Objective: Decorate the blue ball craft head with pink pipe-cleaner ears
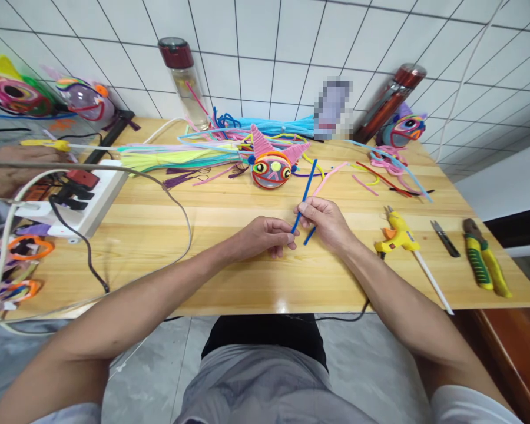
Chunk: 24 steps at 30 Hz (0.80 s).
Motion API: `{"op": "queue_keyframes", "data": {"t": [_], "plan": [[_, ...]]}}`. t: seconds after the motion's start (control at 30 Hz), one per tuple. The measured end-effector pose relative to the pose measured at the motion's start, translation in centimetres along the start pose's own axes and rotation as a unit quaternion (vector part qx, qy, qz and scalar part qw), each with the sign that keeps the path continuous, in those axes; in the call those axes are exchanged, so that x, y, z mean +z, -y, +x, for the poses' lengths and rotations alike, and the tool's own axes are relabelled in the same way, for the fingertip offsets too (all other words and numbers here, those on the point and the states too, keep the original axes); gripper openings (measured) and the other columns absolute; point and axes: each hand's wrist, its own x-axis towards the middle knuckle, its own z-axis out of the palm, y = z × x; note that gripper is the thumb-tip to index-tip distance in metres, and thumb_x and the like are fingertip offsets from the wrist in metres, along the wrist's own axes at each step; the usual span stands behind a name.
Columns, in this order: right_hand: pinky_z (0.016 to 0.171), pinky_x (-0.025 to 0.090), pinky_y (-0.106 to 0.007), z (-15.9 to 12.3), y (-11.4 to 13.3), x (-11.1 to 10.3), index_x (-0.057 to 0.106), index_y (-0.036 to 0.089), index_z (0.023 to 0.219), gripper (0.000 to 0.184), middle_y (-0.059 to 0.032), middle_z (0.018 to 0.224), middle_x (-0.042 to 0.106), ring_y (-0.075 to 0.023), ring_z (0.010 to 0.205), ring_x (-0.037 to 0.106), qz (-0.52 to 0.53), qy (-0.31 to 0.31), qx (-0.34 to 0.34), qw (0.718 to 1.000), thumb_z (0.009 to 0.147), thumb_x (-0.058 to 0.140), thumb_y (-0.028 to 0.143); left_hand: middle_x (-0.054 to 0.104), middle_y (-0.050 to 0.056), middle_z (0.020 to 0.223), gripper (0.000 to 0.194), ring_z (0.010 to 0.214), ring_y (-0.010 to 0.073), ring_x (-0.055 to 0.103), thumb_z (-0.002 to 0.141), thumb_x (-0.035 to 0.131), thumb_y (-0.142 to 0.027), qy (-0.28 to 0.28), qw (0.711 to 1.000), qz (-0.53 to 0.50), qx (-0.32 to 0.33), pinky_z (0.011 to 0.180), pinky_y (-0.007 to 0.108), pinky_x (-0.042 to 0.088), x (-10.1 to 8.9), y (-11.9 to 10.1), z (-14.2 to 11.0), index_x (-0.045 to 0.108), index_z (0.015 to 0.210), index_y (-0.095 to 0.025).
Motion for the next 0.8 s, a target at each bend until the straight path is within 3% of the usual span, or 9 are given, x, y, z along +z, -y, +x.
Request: {"op": "queue_keyframes", "data": {"t": [0.23,0.5,0.67,0.8], "plan": [[0.054,0.037,-0.025,0.36,-0.13,-0.31,0.075,0.02,0.075,0.053,0.0017,0.062,0.064,-0.0096,0.052,0.047,0.01,-0.026,-0.006,1.0,0.069,0.095,0.068,0.08,0.006,0.087,0.032,0.06,0.0086,0.062,0.081,0.085,-0.04,0.014,1.0,0.014,-0.023,0.055,0.022,0.05,0.1,-0.53,-0.41,0.075,0.094,-0.013],[0.054,0.038,-0.025,0.22,-0.1,-0.09,0.074,0.02,0.076,0.054,0.0024,0.06,0.061,-0.0104,0.053,0.046,-0.004,-0.012,-0.004,1.0,0.07,0.093,0.071,0.082,0.011,0.11,0.044,0.061,0.0093,0.065,0.082,0.085,-0.051,0.001,0.999,-0.03,-0.01,0.052,0.023,0.054,-0.05,-0.18,-0.11,0.074,0.102,-0.014],[0.054,0.039,-0.025,0.17,0.01,-0.02,0.077,0.019,0.08,0.053,0.0019,0.062,0.063,-0.0104,0.054,0.048,-0.004,0.0,-0.001,1.0,0.073,0.091,0.07,0.082,0.01,0.101,0.04,0.06,0.0075,0.063,0.081,0.088,-0.048,0.014,1.0,-0.025,-0.009,0.054,0.021,0.052,-0.07,-0.27,-0.11,0.074,0.093,-0.012],[0.057,0.042,-0.026,-0.01,-0.01,0.12,0.078,0.02,0.081,0.049,0.001,0.064,0.066,-0.011,0.055,0.051,0.009,0.021,0.009,1.0,0.074,0.093,0.066,0.08,0.007,0.099,0.046,0.059,0.007,0.062,0.077,0.092,-0.051,0.001,0.998,-0.068,0.008,0.051,0.02,0.049,-0.19,-0.28,-0.07,0.075,0.098,-0.014]]}}
